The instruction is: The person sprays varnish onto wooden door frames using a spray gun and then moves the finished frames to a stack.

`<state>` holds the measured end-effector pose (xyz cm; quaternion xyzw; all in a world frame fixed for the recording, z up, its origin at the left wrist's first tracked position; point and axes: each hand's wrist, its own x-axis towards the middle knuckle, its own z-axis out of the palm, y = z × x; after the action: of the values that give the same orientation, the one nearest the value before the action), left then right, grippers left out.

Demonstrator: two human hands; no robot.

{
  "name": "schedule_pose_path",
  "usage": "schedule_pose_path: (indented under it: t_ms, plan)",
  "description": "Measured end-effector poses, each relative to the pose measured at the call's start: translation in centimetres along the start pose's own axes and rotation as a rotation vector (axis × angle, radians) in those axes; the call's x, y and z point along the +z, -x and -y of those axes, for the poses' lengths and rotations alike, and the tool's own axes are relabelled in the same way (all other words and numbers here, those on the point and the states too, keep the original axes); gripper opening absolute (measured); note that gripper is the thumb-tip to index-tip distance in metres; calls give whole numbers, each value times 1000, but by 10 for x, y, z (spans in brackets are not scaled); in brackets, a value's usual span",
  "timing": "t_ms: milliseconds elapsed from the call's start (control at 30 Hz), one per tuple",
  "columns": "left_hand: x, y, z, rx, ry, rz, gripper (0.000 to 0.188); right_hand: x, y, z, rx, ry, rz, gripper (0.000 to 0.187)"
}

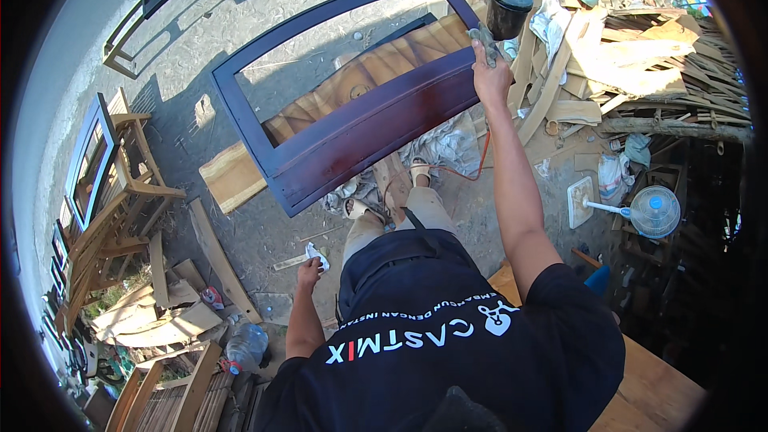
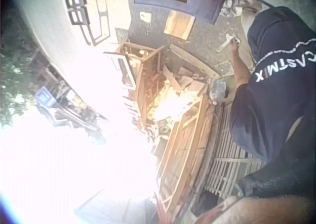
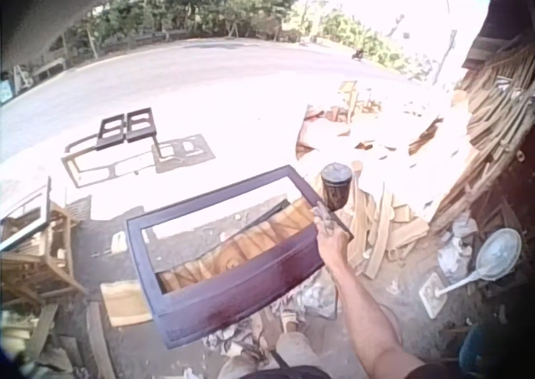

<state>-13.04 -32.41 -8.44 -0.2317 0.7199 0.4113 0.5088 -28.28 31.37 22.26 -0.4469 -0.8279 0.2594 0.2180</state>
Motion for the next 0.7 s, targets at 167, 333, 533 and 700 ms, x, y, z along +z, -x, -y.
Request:
schedule_pose_path:
  t_ms: [167, 333, 533, 700]
  plan:
    - [10, 24, 4, 10, 39, -24, 45, 35, -22, 24, -98, -52, -50, 56]
    - [14, 44, 42, -57, 76, -85, 44, 55, -1, 67, -123, -143, 165, 51]
    - [37, 53, 50, -57, 118, -97, 45, 93, 43, 96, -231, -245, 281, 57]
    - [47, 52, 56, -43, 153, -106, 49, 109, 87, 129, -347, -369, 436, 55]
